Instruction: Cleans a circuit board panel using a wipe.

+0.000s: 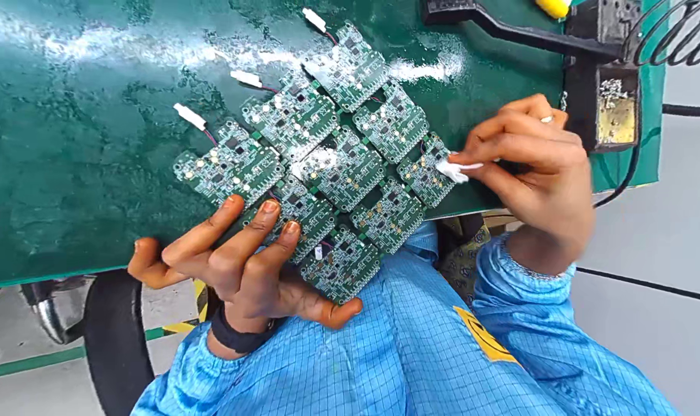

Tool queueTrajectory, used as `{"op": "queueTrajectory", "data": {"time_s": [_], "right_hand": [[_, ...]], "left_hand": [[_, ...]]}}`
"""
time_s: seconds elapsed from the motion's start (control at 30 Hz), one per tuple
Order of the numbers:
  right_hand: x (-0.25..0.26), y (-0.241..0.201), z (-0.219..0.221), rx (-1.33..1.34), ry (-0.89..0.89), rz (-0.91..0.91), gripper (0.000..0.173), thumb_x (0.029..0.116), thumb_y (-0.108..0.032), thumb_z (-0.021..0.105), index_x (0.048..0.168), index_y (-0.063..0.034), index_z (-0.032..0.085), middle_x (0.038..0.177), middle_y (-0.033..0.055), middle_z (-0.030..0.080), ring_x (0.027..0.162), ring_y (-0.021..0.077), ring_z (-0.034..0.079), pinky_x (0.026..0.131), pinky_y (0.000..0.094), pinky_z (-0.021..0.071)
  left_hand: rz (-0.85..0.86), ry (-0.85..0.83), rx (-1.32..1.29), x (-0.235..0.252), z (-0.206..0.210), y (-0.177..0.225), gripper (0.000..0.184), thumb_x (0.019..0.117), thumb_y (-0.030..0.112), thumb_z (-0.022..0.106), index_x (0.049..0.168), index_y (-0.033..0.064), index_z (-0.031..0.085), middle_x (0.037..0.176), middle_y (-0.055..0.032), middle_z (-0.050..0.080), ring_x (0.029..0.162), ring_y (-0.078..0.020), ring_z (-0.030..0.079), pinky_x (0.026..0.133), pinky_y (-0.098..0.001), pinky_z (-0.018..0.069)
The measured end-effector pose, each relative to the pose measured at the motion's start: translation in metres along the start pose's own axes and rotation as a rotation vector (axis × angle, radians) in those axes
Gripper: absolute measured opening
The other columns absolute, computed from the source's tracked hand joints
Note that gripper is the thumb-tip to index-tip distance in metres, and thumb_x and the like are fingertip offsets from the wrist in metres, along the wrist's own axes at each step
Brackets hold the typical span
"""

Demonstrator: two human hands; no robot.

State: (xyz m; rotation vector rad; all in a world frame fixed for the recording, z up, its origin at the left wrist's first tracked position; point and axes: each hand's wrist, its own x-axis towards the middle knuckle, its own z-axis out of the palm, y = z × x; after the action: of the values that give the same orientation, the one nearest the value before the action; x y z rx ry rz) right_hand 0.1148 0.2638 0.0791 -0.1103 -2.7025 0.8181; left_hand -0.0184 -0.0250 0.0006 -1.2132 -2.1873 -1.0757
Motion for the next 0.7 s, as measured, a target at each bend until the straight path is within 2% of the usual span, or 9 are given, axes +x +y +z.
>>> {"op": "queueTrajectory", "data": {"time_s": [0.1,0.27,0.3,0.33,0.4,0.43,0.5,0.6,0.7], "right_hand": [[0.002,0.003,-0.016,-0.059,-0.107,-0.016,0.016,0.0945,-0.021,0.066,0.086,-0.0135,0.077,0.089,-0.0002,0.071,0.102,0.018,0.056,0.093,0.0438,0.0301],[0.02,-0.007,0.018,-0.079,0.145,0.027,0.011,0.0929,-0.013,0.069,0.095,-0.0081,0.08,0.094,0.007,0.072,0.101,0.024,0.058,0.089,0.0471,0.0323],[0.018,-0.006,0.02,-0.031,0.229,0.03,0.011,0.0932,-0.011,0.07,0.097,-0.0061,0.079,0.096,0.0079,0.072,0.103,0.0224,0.058,0.091,0.0447,0.0339],[0.014,-0.003,0.018,0.044,0.329,0.03,0.012,0.0948,-0.01,0.069,0.101,-0.0053,0.078,0.1,0.0062,0.071,0.105,0.0171,0.06,0.093,0.0381,0.0397],[0.005,0.007,0.011,0.233,0.537,0.021,0.012,0.0984,-0.008,0.065,0.107,-0.0107,0.073,0.109,-0.0059,0.068,0.108,0.0037,0.062,0.094,0.0241,0.0521],[0.003,0.011,0.01,0.327,0.641,0.009,0.015,0.0989,-0.005,0.063,0.11,-0.0114,0.071,0.112,-0.0083,0.068,0.107,0.0023,0.064,0.092,0.0234,0.0552],[0.003,0.015,0.011,0.433,0.764,0.0,0.019,0.0999,-0.001,0.058,0.115,-0.0111,0.066,0.114,-0.0083,0.068,0.107,0.0036,0.065,0.092,0.0253,0.0563],[0.005,0.013,0.015,0.407,0.778,-0.062,0.017,0.1024,-0.002,0.054,0.116,-0.0092,0.061,0.117,-0.0035,0.064,0.114,0.0082,0.062,0.096,0.0278,0.0538],[0.006,0.01,0.017,0.405,0.802,-0.054,0.015,0.1042,-0.003,0.05,0.117,-0.0083,0.055,0.116,-0.0019,0.063,0.114,0.0106,0.062,0.097,0.0321,0.0541]], "left_hand": [[-0.001,-0.002,-0.006,-0.001,0.0,0.0,0.086,0.0679,0.097,0.043,0.114,0.0263,0.056,0.119,0.0058,0.055,0.134,-0.0091,0.04,0.119,-0.0497,0.0026],[0.013,-0.01,0.005,0.0,0.0,-0.002,0.089,0.067,0.097,0.047,0.119,0.0253,0.055,0.119,0.004,0.052,0.133,-0.0102,0.039,0.119,-0.0499,0.0032],[0.011,-0.007,0.006,0.0,0.0,-0.002,0.088,0.0676,0.097,0.047,0.119,0.0257,0.055,0.12,0.0045,0.052,0.134,-0.0091,0.038,0.12,-0.0494,0.0028],[0.008,-0.006,0.003,0.0,0.0,-0.003,0.087,0.0682,0.097,0.047,0.119,0.0263,0.055,0.12,0.0053,0.052,0.135,-0.0078,0.038,0.12,-0.0486,0.0028],[0.005,-0.019,0.002,-0.002,0.0,-0.004,0.088,0.0683,0.097,0.046,0.122,0.0272,0.054,0.124,0.0063,0.052,0.138,-0.007,0.036,0.12,-0.049,0.0025],[0.005,-0.026,0.006,-0.003,0.0,-0.004,0.089,0.0682,0.097,0.046,0.123,0.0275,0.053,0.126,0.0065,0.052,0.139,-0.0069,0.036,0.12,-0.0491,0.002],[0.01,-0.033,0.017,-0.003,-0.001,-0.005,0.091,0.0675,0.098,0.046,0.124,0.0276,0.053,0.128,0.0062,0.051,0.139,-0.0076,0.035,0.12,-0.0495,0.0017],[0.022,-0.03,0.025,-0.001,-0.001,-0.005,0.09,0.0673,0.098,0.045,0.121,0.0268,0.053,0.124,0.0058,0.052,0.136,-0.007,0.037,0.12,-0.0477,0.0035],[0.025,-0.015,0.026,0.0,0.0,-0.005,0.088,0.0686,0.097,0.045,0.119,0.0256,0.053,0.122,0.0054,0.052,0.134,-0.0066,0.039,0.12,-0.047,0.0048]]}}
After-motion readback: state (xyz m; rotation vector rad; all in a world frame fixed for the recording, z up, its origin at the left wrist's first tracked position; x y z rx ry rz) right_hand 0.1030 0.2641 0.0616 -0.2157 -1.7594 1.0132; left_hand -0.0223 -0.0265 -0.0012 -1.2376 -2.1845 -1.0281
